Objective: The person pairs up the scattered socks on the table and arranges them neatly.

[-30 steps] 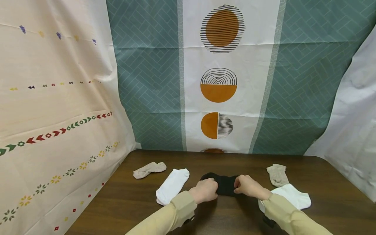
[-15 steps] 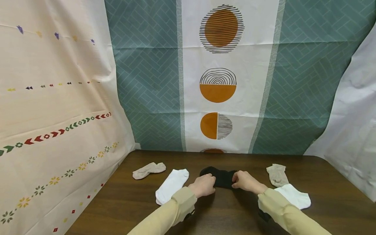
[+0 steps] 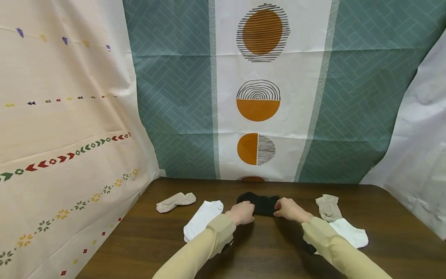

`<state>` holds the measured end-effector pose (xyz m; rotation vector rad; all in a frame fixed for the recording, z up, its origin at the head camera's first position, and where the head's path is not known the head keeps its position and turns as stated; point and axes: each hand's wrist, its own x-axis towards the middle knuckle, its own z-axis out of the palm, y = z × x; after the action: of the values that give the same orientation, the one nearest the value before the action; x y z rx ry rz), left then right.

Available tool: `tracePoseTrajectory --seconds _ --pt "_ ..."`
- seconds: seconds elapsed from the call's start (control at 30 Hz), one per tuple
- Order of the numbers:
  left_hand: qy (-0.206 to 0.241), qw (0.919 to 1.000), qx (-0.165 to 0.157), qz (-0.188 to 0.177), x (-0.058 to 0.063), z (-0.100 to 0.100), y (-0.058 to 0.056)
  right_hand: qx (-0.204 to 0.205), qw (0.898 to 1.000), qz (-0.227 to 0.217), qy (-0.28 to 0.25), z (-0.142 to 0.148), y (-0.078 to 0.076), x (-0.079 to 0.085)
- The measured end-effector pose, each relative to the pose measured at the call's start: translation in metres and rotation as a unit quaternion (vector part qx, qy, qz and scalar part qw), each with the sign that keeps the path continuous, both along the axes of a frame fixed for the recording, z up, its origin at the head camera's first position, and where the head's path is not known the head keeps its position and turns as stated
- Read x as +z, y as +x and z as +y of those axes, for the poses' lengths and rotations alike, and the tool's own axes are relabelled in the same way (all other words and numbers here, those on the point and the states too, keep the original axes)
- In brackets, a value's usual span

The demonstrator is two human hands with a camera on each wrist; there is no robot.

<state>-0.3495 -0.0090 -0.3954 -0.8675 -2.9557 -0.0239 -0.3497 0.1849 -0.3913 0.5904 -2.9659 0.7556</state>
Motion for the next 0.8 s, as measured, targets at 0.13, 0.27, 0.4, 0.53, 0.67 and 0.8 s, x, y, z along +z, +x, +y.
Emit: tracePoseTrajectory --seconds 0.13,0.27,0.4,0.53,0.67,0.8 --pt "0.002 1.0 -0.003 -0.001 0.0 0.0 -0.007 -0.006 1.0 -0.001 0.003 0.0 -0.006 0.0" --pt "0.003 1.0 -0.007 0.0 -0.002 -0.001 -0.012 -0.013 1.0 -0.003 0.006 0.0 -0.01 -0.001" --pt "0.006 0.9999 -0.011 -0.007 -0.003 -0.001 -0.017 -0.018 1.0 0.002 0.01 0.001 -0.015 -0.002" --pt "0.008 0.9999 -0.009 -0.009 -0.004 0.0 -0.023 -0.022 1.0 0.009 0.014 0.0 -0.018 -0.003" --pt "0.01 0.9999 -0.002 -0.011 -0.005 0.001 -0.029 -0.023 1.0 0.014 0.016 0.0 -0.02 -0.002" --pt "0.007 0.9998 0.005 -0.02 -0.005 0.001 -0.034 -0.021 1.0 0.011 0.009 -0.001 -0.023 -0.003"
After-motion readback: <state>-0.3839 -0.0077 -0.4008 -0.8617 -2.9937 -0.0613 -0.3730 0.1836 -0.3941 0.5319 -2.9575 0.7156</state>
